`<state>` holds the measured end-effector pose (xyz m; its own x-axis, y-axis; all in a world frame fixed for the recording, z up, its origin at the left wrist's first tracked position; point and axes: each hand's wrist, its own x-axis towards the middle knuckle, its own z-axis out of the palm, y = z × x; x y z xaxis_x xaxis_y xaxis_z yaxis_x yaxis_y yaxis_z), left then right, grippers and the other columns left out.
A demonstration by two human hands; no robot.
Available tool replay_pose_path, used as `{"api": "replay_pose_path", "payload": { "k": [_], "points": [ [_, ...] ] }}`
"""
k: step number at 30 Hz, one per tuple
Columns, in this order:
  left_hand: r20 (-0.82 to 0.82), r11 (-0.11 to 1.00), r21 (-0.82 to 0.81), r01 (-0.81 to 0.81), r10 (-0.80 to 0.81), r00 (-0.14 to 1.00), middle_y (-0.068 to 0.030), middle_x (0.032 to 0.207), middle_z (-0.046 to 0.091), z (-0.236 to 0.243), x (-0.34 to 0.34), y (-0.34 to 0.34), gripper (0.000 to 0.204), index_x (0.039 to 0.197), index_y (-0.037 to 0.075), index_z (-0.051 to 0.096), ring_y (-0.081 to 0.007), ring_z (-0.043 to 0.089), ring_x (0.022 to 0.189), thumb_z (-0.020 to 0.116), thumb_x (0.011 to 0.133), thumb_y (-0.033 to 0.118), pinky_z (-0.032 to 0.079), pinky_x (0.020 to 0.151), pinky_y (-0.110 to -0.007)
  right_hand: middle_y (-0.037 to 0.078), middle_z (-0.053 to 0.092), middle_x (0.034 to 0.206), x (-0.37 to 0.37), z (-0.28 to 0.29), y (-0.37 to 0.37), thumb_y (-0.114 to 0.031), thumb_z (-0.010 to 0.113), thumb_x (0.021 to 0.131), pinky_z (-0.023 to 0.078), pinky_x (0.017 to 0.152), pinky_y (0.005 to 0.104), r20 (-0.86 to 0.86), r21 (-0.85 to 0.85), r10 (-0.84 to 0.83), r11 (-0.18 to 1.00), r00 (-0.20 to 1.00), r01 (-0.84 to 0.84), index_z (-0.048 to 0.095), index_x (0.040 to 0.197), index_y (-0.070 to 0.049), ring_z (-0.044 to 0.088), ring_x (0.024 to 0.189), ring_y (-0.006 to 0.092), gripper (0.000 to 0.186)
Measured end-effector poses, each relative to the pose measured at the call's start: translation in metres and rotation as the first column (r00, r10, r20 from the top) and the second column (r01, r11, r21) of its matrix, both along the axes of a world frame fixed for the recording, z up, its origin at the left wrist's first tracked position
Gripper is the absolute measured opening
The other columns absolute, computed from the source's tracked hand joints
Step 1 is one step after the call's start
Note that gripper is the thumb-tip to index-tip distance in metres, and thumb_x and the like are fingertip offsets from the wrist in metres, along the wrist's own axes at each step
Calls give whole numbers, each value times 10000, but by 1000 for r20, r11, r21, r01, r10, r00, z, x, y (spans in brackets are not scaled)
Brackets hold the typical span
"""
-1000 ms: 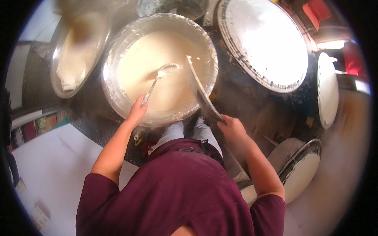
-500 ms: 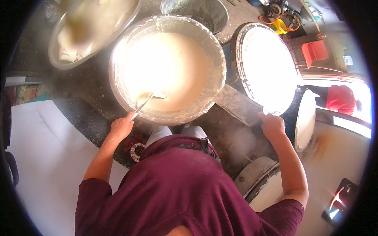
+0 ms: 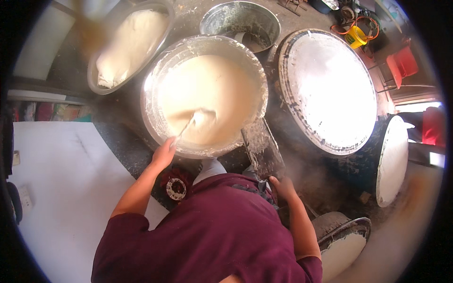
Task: The person scoops batter from a large metal bowl and spreads it onto a hot circular griddle using a flat metal tool. They cook the crepe, then use a yellow plastic scraper to lift and fold it before placing it into a metal tray. The process is repeated multiple times.
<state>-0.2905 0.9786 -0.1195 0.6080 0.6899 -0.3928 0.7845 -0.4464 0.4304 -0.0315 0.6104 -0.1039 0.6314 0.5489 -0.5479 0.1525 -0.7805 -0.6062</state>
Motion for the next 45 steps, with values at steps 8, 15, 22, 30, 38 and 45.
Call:
{"api": "replay_pose_path", "payload": {
  "k": [8, 15, 22, 30, 38, 45],
  "points": [
    [-86, 957, -176, -230, 217, 972, -229, 1011, 589, -46, 84, -34, 355, 1191, 107, 426, -408, 549, 951, 449, 874, 266, 423, 802, -460, 60, 515, 527, 51, 20, -10, -388, 479, 901, 376, 416, 308, -282, 39, -108, 991, 953, 124, 555, 723, -7, 484, 422, 159, 427],
    [148, 958, -168, -233, 258, 955, -243, 1030, 583, -38, 46, -38, 367, 1191, 103, 432, -406, 547, 972, 471, 861, 258, 420, 815, -448, 57, 519, 552, 45, 26, 9, -419, 490, 892, 394, 434, 311, -325, 79, -167, 976, 931, 203, 558, 751, 3, 486, 452, 154, 449],
    [-223, 254, -847, -467, 628, 746, -53, 680, 482, -68, 73, -41, 328, 1240, 178, 373, -135, 408, 454, 411, 923, 255, 336, 403, -273, 62, 515, 516, 38, 28, 39, -438, 446, 908, 398, 414, 304, -305, -4, -175, 983, 936, 183, 537, 676, -3, 495, 414, 162, 501],
    [-574, -591, -796, -128, 673, 467, 48, 586, 403, -66, 47, -48, 209, 821, 136, 409, -22, 321, 379, 456, 928, 310, 238, 378, -202, 76, 514, 496, 27, 27, 54, -491, 421, 903, 406, 394, 318, -239, -49, -218, 976, 946, 212, 533, 634, -5, 504, 391, 176, 567],
    [-458, -591, -805, 48, 671, 584, 65, 599, 410, -61, 22, -30, 262, 779, 127, 429, -15, 329, 373, 433, 938, 335, 245, 377, -199, 90, 518, 495, 20, -15, 54, -495, 431, 891, 415, 395, 339, -227, -105, -225, 973, 947, 206, 564, 658, 30, 518, 396, 198, 589],
    [-449, -474, -872, -126, 668, 594, 70, 582, 417, 2, 24, 2, 123, 951, 166, 470, 2, 346, 358, 392, 955, 260, 229, 345, -175, 218, 639, 771, 18, -18, -9, -437, 470, 876, 456, 704, 380, -148, -305, -161, 946, 976, 110, 629, 859, 75, 623, 736, 271, 537]
  ]
}}
